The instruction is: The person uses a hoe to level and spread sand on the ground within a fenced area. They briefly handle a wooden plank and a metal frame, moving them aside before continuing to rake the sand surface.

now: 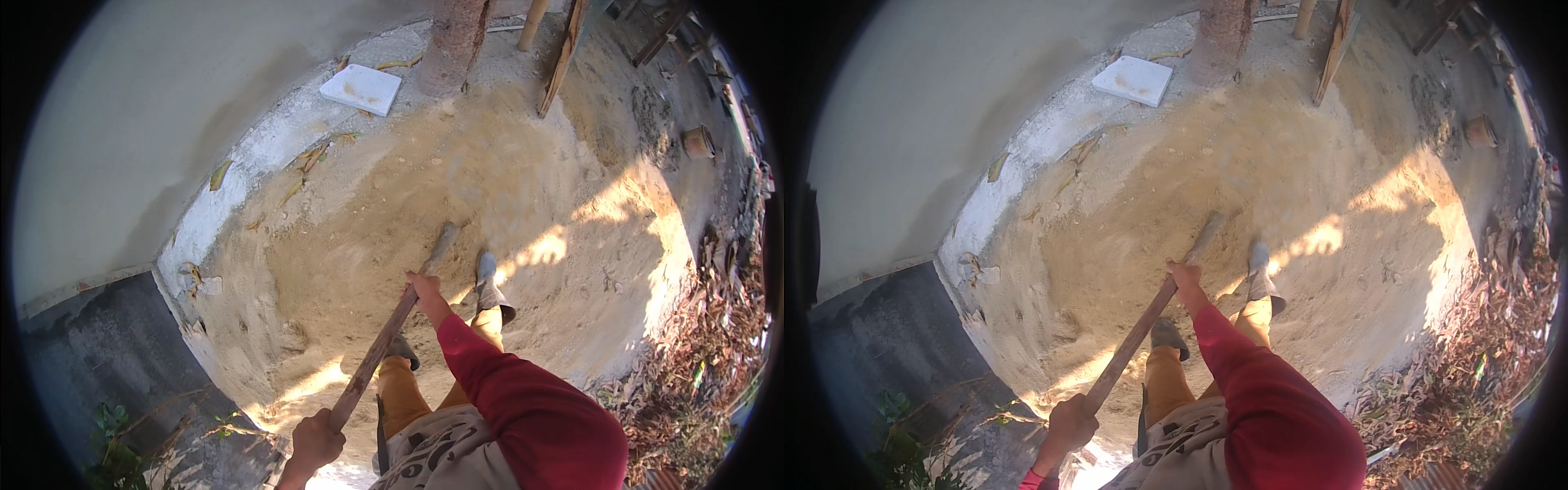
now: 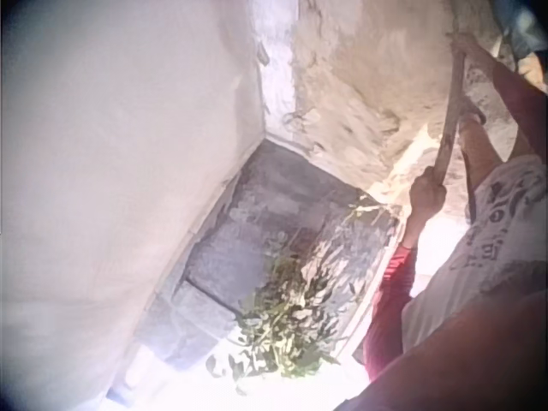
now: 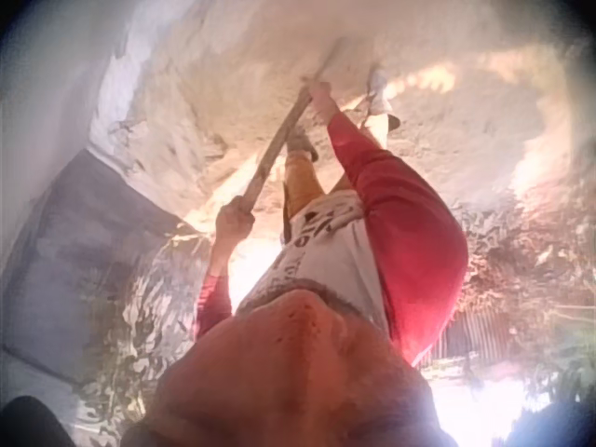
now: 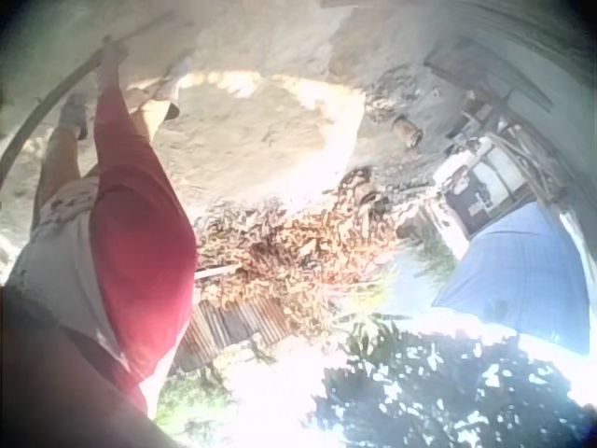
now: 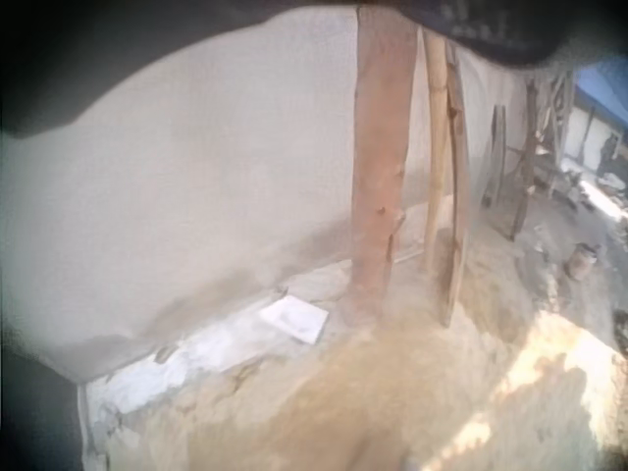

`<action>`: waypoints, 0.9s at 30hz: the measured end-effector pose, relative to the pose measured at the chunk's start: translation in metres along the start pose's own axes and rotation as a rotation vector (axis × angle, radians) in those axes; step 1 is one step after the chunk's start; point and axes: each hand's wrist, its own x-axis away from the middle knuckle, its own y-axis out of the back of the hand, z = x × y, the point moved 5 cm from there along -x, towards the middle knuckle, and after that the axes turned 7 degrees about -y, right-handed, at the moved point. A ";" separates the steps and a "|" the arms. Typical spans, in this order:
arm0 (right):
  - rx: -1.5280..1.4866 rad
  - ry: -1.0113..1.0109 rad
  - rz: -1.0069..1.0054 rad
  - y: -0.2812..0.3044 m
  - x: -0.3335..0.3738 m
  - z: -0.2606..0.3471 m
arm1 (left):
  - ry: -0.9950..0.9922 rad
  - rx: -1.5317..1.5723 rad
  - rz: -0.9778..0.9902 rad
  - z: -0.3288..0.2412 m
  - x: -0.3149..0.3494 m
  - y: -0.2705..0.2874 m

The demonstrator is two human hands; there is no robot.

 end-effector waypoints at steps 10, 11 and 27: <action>0.063 -0.275 0.197 -0.083 0.140 -0.186 | 0.200 0.029 -0.019 0.197 0.155 -0.029; 0.020 -0.268 0.207 -0.082 0.135 -0.166 | -0.039 0.038 -0.160 0.178 0.141 -0.022; -0.176 0.272 0.101 -0.078 -0.139 0.357 | -0.144 -0.233 -0.603 -0.136 -0.456 -0.051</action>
